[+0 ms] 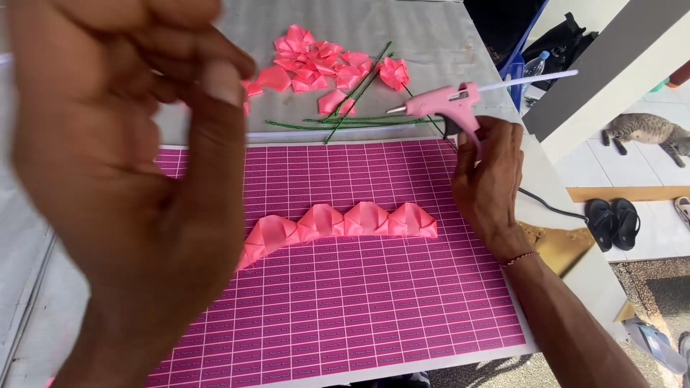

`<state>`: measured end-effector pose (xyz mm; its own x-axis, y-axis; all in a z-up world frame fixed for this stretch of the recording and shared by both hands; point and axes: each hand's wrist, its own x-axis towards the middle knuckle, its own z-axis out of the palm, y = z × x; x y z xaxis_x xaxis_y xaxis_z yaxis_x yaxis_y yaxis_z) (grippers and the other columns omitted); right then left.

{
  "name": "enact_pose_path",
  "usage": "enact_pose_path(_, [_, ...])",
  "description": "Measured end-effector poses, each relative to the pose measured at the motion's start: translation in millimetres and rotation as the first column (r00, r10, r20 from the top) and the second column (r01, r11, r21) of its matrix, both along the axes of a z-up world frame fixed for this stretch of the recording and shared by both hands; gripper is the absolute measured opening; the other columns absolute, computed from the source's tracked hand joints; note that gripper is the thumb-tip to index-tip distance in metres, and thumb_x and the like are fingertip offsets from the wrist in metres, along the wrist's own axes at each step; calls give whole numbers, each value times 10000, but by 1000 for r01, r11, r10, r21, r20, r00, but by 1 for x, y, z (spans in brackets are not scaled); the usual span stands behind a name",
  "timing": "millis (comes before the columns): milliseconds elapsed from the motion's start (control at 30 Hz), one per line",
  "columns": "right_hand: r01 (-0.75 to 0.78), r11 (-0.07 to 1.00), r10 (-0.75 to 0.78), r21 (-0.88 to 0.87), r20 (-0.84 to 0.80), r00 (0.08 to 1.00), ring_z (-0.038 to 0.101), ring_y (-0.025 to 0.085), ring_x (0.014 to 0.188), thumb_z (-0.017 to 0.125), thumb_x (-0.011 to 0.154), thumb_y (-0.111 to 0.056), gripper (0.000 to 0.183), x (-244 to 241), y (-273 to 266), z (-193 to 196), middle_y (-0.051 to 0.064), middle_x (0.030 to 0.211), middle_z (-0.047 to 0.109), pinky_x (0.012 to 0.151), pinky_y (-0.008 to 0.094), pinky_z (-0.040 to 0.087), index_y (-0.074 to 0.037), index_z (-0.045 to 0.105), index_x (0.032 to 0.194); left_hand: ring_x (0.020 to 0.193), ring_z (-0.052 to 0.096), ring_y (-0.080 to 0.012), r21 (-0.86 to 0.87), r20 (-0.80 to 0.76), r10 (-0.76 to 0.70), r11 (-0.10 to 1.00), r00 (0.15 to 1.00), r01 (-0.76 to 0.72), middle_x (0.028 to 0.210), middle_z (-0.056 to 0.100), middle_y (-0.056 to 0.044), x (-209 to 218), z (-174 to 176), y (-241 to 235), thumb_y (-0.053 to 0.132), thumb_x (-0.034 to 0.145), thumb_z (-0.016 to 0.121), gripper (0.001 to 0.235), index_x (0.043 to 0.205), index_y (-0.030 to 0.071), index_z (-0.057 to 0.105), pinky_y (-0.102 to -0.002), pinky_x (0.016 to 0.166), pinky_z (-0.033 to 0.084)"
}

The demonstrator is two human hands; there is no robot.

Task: Using a hot glue gun to assemble pink ribbon pieces into a decorative petal strip on a grid mat.

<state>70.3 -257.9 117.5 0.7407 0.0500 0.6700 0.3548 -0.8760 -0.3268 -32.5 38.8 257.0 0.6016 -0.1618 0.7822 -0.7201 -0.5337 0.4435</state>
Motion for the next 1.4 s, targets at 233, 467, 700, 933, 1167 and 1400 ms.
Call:
enact_pose_path(233, [-174, 933, 68, 316, 320, 945, 453, 244, 832, 419, 1229, -217, 213, -20, -12, 50, 175, 1063, 474, 711, 387, 403, -18, 346, 1247, 1019, 599, -331, 285, -135, -290, 904, 947, 318, 1141, 651, -168, -35, -74, -29, -105, 875, 595, 362, 1229, -36, 617, -467, 891, 493])
enact_pose_path(467, [-301, 727, 306, 617, 101, 947, 641, 294, 974, 512, 1086, 143, 406, -35, -27, 60, 204, 1108, 550, 859, 391, 574, -130, 226, 1177, 1519, 324, -454, 426, -321, -352, 775, 879, 466, 1581, 440, -236, -63, -138, -68, 26, 1019, 464, 494, 1506, -52, 450, -606, 1270, 202])
enact_pose_path(700, [-198, 718, 386, 667, -145, 911, 565, 245, 800, 491, 981, 130, 425, -61, -23, 66, 241, 1142, 671, 715, 350, 484, -102, 290, 1274, 1535, 359, -343, 538, -144, -199, 806, 969, 245, 1593, 483, -123, -1, -168, -91, 325, 1036, 548, 508, 1458, 43, 551, -542, 1295, 176])
enact_pose_path(933, [-243, 598, 601, 764, -226, 767, 534, 154, 673, 594, 1037, -114, 167, -58, -50, 34, 151, 1116, 742, 637, 280, 462, 0, 646, 926, 1470, 400, -333, 549, -149, -157, 808, 976, 214, 1523, 537, -128, 13, -174, -71, 334, 1043, 542, 537, 1495, 47, 502, -597, 1210, 233])
enact_pose_path(1167, [-234, 648, 636, 725, -345, 690, 662, 256, 635, 605, 962, -59, 246, -59, -51, 25, 238, 1096, 777, 583, 361, 592, 71, 690, 1152, 1279, 512, -324, 516, -71, -160, 839, 985, 174, 1363, 622, -111, 20, -160, -48, 252, 1035, 585, 382, 1352, 41, 616, -600, 1084, 336])
enact_pose_path(1400, [-217, 716, 617, 663, -457, 641, 628, 221, 571, 634, 944, -62, 190, -65, -63, 18, 168, 1024, 817, 518, 334, 575, 47, 746, 1051, 1395, 455, -305, 505, -122, -155, 840, 980, 196, 1545, 528, -77, 18, -169, -46, 217, 1049, 500, 486, 1514, 76, 503, -617, 1162, 260])
